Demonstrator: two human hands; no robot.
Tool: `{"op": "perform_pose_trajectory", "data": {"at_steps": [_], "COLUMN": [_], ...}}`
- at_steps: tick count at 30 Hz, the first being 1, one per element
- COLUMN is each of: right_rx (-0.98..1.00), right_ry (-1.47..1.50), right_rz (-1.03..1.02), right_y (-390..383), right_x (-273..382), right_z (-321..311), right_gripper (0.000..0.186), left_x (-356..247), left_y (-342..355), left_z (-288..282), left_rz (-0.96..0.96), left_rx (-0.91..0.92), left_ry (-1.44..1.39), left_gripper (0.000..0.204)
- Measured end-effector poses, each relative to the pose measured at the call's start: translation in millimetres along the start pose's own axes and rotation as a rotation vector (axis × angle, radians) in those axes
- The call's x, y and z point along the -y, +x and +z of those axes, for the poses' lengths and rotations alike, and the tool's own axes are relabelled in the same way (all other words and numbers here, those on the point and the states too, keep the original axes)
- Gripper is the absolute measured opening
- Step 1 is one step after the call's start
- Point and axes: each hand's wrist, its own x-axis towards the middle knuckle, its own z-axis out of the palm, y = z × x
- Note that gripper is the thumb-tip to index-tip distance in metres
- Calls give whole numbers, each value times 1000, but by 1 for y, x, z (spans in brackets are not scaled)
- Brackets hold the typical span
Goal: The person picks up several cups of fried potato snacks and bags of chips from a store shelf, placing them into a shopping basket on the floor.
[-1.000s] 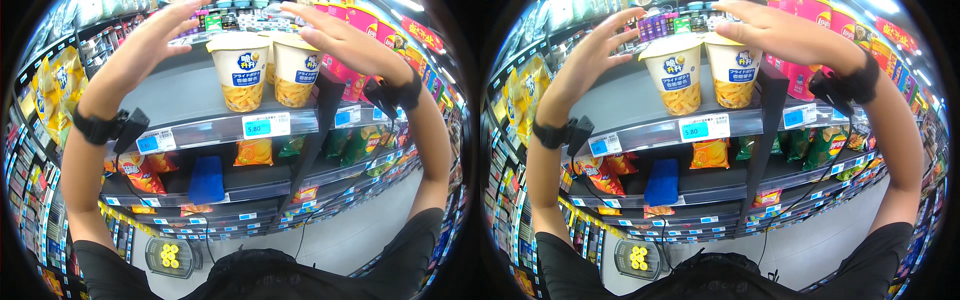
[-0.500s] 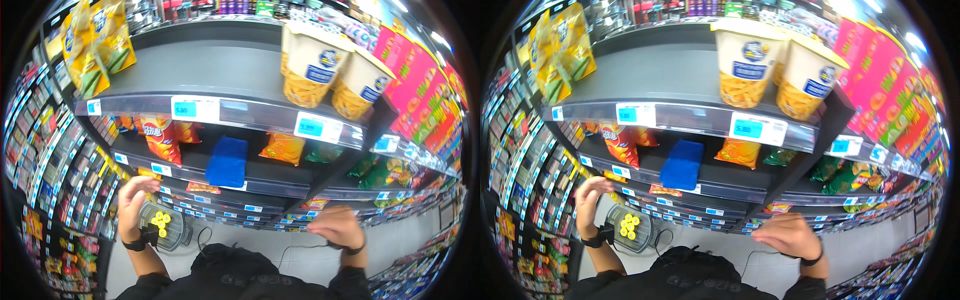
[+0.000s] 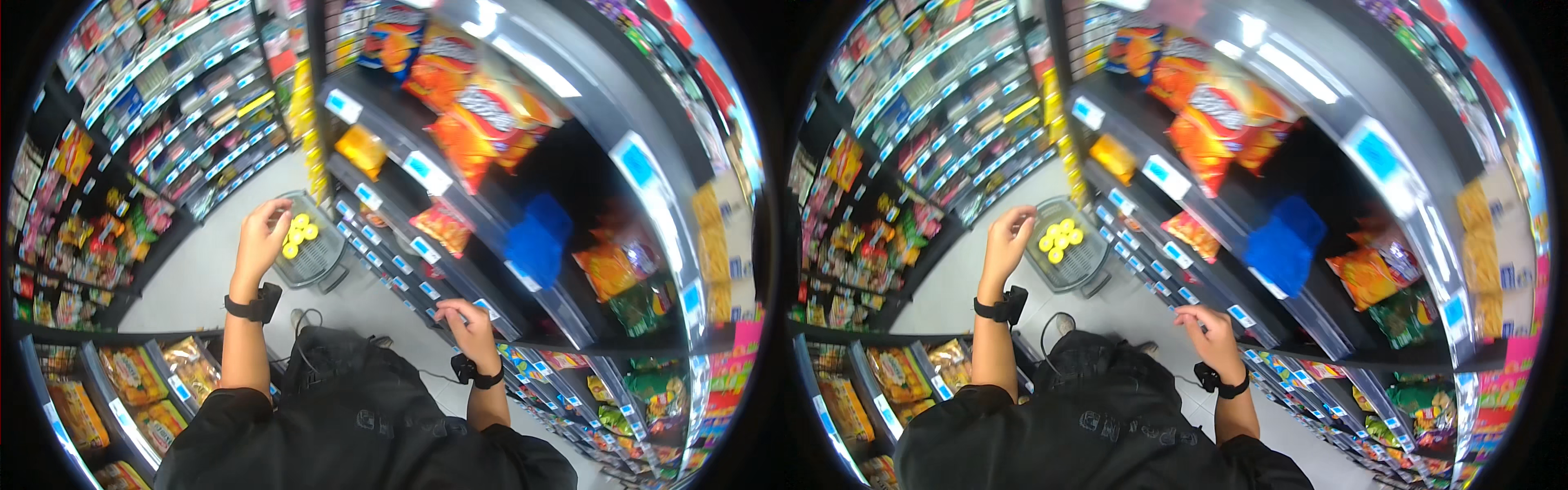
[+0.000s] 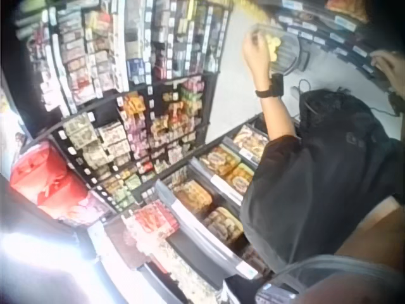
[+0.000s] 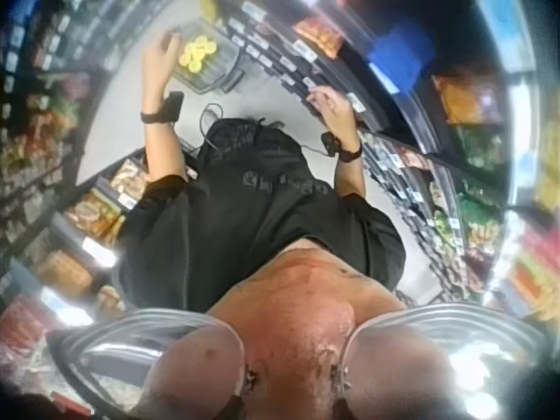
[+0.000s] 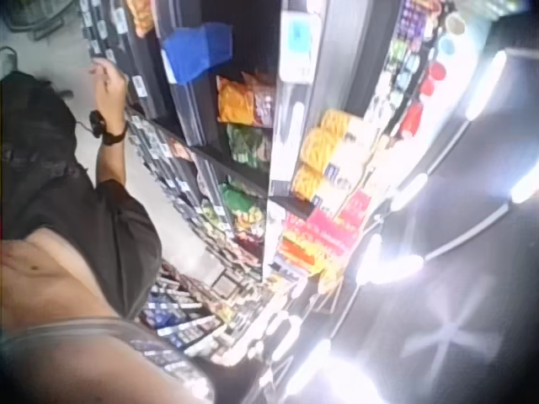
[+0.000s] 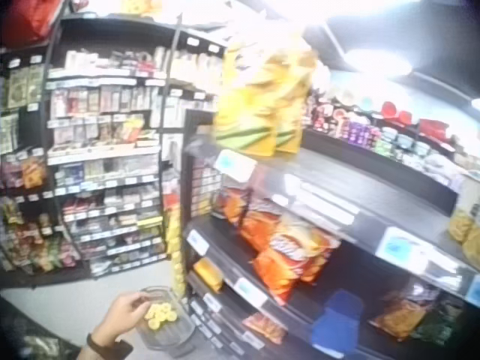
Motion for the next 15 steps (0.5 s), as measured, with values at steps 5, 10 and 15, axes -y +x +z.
{"op": "perform_pose_trajectory", "data": {"at_steps": [5, 10, 15], "right_rx": [154, 344, 543], "right_ry": [-46, -70, -113], "right_rz": [59, 159, 190], "right_y": [61, 116, 184], "right_x": [-1, -17, -29], "right_z": [78, 186, 293], "right_gripper": [16, 18, 20], "left_x": [78, 180, 254], "left_y": [-20, -41, -48], "left_z": [-84, -150, -185], "left_rz": [-147, -299, -343], "left_rx": [-104, -139, -157], "left_ry": [80, 109, 171], "left_gripper": [21, 20, 20]}}
